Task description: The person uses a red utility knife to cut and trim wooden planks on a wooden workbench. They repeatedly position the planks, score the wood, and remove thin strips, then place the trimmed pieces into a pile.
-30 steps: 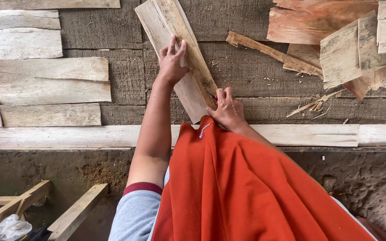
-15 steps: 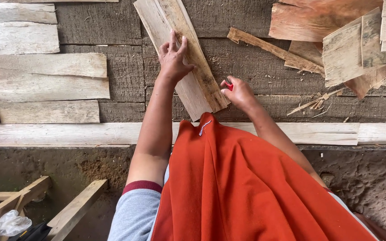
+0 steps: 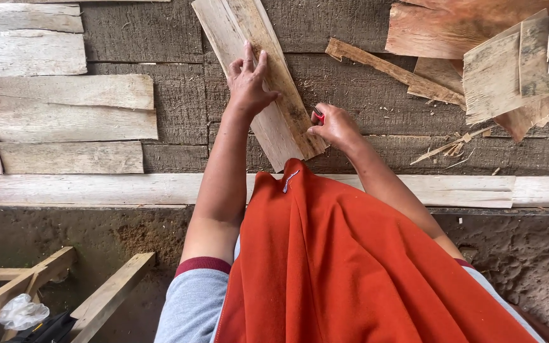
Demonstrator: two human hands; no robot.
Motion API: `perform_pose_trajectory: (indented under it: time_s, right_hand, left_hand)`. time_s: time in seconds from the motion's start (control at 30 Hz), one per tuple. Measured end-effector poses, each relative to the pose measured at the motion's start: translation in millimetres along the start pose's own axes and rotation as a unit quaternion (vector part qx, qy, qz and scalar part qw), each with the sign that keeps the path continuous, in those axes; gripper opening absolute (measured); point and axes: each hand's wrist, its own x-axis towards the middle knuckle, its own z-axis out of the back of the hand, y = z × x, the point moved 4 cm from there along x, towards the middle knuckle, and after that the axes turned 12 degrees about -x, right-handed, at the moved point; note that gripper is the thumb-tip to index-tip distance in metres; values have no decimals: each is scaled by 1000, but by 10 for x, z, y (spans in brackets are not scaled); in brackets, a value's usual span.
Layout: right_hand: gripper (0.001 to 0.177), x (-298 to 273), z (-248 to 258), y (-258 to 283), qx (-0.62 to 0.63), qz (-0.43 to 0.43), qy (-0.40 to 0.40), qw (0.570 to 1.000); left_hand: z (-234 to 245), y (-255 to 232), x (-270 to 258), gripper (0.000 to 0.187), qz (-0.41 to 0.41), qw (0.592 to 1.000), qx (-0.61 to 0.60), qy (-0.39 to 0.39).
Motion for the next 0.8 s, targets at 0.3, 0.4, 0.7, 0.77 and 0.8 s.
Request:
perform_pose_trajectory:
  time_s: [0.3,0.4,0.7,0.77,0.8]
  right_hand:
    - [81,-220,163,287,-27,-35,54,998]
    - [82,-261,202,345,-65,-29,61,996]
    - [84,-160,120,242,-69,3,62,996]
    - [84,-150,116,224,-62,1,66,996]
    - [84,-152,99,219,-52,0,72,996]
  left_hand:
    - [-6,26,24,112,-9,999,28,-17]
    - [-3,19,68,117,6,998,58,-12]
    - [19,40,189,121,23,999,40,-7]
    - [85,-27,126,119,27,999,25,-3]
    - [113,-48,82,117,34,999,11,4]
